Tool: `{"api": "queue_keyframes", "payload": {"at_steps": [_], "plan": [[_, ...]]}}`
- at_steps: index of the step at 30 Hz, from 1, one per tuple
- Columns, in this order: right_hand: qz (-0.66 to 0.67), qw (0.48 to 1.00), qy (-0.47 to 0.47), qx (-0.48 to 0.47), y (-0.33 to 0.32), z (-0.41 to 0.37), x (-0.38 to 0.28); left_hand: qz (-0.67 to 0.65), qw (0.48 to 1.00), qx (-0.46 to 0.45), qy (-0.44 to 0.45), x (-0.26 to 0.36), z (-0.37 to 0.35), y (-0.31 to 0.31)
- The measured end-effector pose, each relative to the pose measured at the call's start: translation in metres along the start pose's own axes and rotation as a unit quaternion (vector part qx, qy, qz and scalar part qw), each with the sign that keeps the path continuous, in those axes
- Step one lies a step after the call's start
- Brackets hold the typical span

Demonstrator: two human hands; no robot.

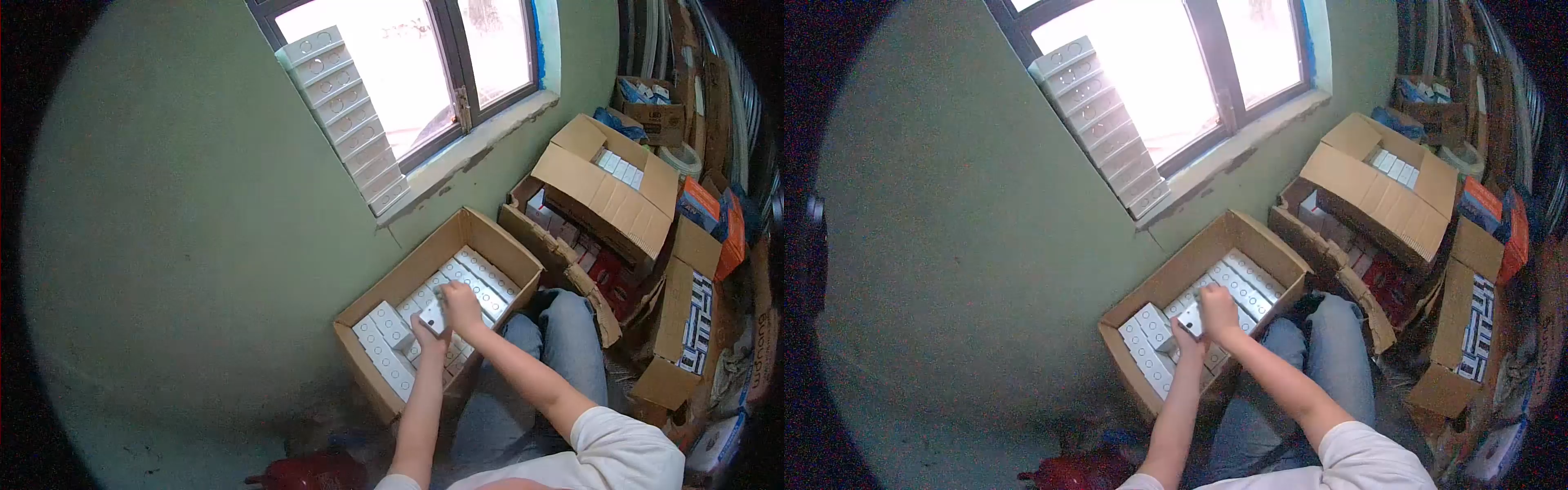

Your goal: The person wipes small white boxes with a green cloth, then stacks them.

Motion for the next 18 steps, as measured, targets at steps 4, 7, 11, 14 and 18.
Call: {"api": "queue_keyframes", "payload": {"at_steps": [4, 7, 11, 14, 18], "plan": [[0.029, 0.999, -0.03, -0.018, 0.002, -0.007, -0.002, 0.019, 1.0, -0.013, 0.006, -0.002, 0.012, -0.008], [0.051, 0.989, -0.124, -0.057, 0.002, -0.035, -0.031, -0.053, 0.982, -0.179, -0.001, -0.013, 0.048, -0.042], [0.083, 0.988, -0.106, -0.072, -0.01, -0.032, -0.042, -0.044, 0.994, -0.092, 0.025, -0.002, 0.023, -0.027], [0.068, 0.995, -0.071, -0.033, -0.009, -0.014, -0.017, 0.027, 0.999, 0.012, -0.013, 0.002, 0.005, -0.005], [0.056, 0.998, -0.023, 0.022, -0.013, 0.003, 0.019, 0.064, 0.997, -0.045, 0.023, -0.004, 0.023, -0.014]]}}
Point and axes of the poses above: each hand's wrist, its own z-axis towards the middle knuckle, its own y-axis out of the palm, x = y × z, the point moved 3 cm from there along z, towards the middle knuckle, and after that the axes turned 3 degrees about -y, right-handed, at the moved point
